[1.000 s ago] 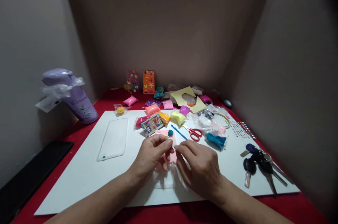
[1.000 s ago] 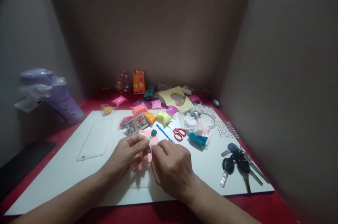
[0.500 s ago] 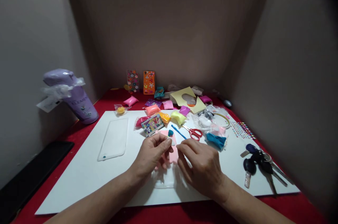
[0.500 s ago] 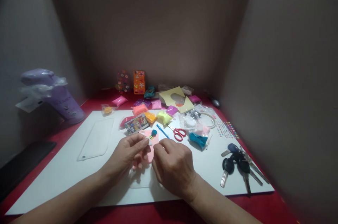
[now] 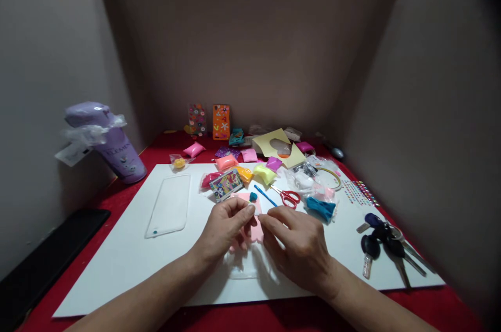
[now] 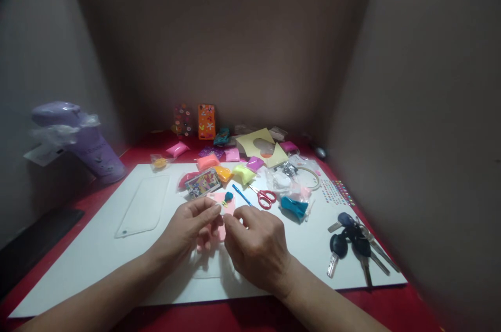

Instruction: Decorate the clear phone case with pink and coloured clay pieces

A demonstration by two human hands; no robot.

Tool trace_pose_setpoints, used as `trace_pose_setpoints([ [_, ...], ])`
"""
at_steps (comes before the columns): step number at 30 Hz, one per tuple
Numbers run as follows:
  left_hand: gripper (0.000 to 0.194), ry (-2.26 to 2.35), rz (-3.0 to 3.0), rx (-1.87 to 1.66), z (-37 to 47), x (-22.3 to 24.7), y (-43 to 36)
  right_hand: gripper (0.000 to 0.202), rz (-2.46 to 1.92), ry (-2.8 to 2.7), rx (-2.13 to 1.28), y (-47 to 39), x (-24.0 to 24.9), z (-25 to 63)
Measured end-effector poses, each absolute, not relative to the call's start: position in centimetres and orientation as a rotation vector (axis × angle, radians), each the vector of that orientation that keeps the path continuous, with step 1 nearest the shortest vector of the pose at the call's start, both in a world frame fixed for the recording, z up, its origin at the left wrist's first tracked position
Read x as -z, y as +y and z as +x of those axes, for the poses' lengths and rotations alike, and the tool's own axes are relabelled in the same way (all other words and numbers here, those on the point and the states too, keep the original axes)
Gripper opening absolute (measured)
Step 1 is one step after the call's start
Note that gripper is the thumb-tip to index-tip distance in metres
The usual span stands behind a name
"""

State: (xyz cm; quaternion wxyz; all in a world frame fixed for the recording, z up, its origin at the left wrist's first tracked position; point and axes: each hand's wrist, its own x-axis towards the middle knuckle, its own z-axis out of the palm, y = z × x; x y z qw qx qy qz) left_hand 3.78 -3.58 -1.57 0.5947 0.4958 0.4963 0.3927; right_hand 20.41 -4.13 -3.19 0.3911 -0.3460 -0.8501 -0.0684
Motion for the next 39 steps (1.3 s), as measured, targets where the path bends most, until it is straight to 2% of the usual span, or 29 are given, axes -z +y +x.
trace_pose_setpoints([
  [39, 0.024, 1.000, 1.103, -0.865, 3.38, 1.62, -3.31, 0.012, -0.842, -2.168, 0.090, -4.26, 3.04, 20.62],
])
